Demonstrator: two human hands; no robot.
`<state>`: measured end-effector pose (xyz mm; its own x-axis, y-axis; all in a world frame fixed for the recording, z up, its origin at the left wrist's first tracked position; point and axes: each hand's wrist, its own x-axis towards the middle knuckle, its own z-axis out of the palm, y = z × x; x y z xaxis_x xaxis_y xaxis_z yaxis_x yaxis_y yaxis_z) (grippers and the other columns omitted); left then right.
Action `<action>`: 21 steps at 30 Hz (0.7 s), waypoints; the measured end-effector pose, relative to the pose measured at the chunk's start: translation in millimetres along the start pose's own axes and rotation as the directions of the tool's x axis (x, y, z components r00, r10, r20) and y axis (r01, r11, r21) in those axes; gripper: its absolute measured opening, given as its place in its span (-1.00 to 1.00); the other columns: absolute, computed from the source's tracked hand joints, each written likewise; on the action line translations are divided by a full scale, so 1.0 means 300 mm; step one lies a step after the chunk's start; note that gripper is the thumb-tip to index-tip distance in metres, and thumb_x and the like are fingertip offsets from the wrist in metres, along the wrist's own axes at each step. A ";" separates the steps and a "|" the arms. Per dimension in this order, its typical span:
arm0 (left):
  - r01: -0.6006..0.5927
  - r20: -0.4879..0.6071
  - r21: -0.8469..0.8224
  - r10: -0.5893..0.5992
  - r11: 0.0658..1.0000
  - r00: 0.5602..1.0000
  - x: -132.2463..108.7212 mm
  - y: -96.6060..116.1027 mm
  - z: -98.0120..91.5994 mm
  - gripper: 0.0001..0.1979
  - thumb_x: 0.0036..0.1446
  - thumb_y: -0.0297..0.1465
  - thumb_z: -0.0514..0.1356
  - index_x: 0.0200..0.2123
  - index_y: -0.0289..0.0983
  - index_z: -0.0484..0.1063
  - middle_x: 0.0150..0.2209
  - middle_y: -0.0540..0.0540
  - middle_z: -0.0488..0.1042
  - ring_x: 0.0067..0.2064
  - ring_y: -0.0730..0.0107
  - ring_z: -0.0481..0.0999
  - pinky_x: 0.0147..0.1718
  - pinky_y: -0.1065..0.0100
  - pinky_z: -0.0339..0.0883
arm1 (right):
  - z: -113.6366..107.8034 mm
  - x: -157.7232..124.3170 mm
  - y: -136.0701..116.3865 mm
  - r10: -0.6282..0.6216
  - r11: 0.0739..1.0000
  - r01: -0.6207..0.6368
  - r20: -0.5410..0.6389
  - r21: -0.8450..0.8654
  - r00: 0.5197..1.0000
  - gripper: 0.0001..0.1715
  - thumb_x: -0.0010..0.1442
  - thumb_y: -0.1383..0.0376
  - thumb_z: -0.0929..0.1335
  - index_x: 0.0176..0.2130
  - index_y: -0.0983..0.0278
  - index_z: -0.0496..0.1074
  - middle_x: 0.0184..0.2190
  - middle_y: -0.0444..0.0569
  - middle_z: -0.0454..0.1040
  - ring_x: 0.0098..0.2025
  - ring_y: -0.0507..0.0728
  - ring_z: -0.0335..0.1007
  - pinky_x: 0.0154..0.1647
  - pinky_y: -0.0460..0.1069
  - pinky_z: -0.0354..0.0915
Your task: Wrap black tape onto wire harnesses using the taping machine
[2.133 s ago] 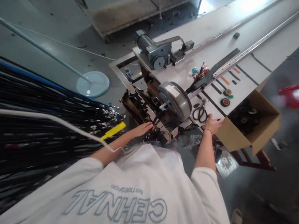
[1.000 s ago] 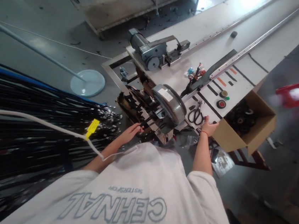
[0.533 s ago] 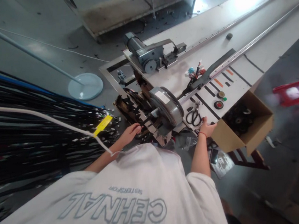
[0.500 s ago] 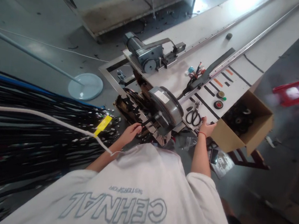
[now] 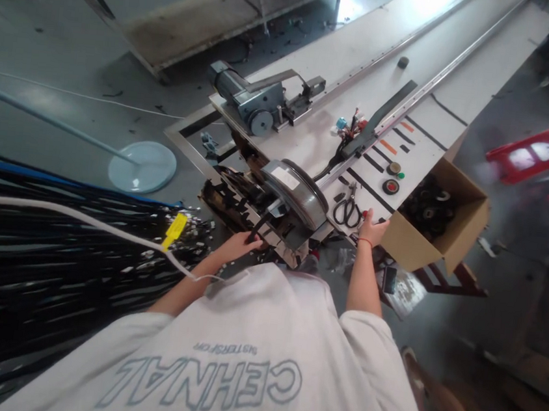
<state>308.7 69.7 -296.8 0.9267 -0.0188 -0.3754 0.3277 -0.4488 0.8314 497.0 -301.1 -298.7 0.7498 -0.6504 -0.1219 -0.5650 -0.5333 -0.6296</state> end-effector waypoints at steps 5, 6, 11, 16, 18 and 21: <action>0.165 -0.038 0.109 -0.162 0.980 0.986 -0.044 -0.114 0.002 -0.66 -0.02 -0.08 0.20 -0.43 -0.25 0.47 -0.45 -0.09 0.53 -0.36 0.22 0.49 -0.31 0.30 0.33 | 0.001 0.001 0.000 0.016 1.000 -0.016 0.009 -0.019 1.000 0.07 0.15 -0.17 0.31 0.33 0.50 0.05 0.24 0.39 0.25 0.28 0.42 0.20 0.27 0.24 0.11; 0.169 -0.095 0.098 -0.160 0.981 0.983 -0.063 -0.127 0.003 -0.65 -0.01 -0.07 0.19 -0.41 -0.26 0.46 -0.44 -0.09 0.53 -0.36 0.23 0.48 -0.31 0.31 0.33 | 0.001 -0.001 -0.002 0.023 1.000 -0.023 0.012 -0.019 1.000 0.08 0.13 -0.17 0.32 0.33 0.49 0.05 0.24 0.38 0.26 0.27 0.43 0.21 0.26 0.25 0.13; 0.158 -0.281 -0.044 -0.164 0.987 0.946 -0.170 -0.145 -0.005 -0.57 0.02 0.02 0.10 -0.47 -0.26 0.39 -0.54 -0.01 0.39 -0.44 0.35 0.36 -0.42 0.36 0.24 | 0.000 -0.013 -0.011 0.042 0.999 -0.042 0.004 -0.012 0.999 0.00 0.21 -0.16 0.24 0.34 0.46 0.07 0.24 0.35 0.27 0.25 0.43 0.24 0.23 0.27 0.16; 0.165 -0.308 -0.153 -0.206 0.974 0.929 -0.246 -0.119 -0.028 -0.52 -0.03 0.08 0.13 -0.44 -0.26 0.37 -0.55 0.04 0.31 -0.47 0.40 0.28 -0.46 0.38 0.17 | -0.005 -0.025 -0.025 0.055 0.997 -0.054 0.021 -0.046 0.998 0.09 0.13 -0.14 0.34 0.35 0.46 0.02 0.27 0.36 0.23 0.26 0.45 0.21 0.25 0.27 0.15; 0.168 -0.291 -0.171 -0.213 0.971 0.933 -0.264 -0.104 -0.028 -0.50 -0.02 0.11 0.12 -0.43 -0.25 0.38 -0.54 0.02 0.33 -0.45 0.38 0.30 -0.44 0.38 0.20 | -0.007 -0.027 -0.029 0.057 0.997 -0.055 0.028 -0.045 0.998 0.09 0.14 -0.12 0.35 0.35 0.48 0.02 0.27 0.38 0.21 0.27 0.44 0.20 0.26 0.26 0.14; 0.128 -0.301 -0.185 -0.181 0.974 0.936 -0.265 -0.074 -0.020 -0.49 0.04 0.12 0.07 -0.43 -0.24 0.36 -0.52 -0.01 0.35 -0.41 0.35 0.34 -0.39 0.36 0.24 | -0.006 -0.027 -0.029 0.048 0.999 -0.047 0.035 -0.023 0.998 0.09 0.13 -0.12 0.34 0.35 0.49 0.02 0.27 0.40 0.21 0.28 0.43 0.19 0.26 0.24 0.13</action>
<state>228.7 86.7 -283.0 0.8639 0.3323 -0.3784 0.4724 -0.2742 0.8376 495.1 -292.2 -290.9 0.7336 -0.6558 -0.1782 -0.6071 -0.5145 -0.6056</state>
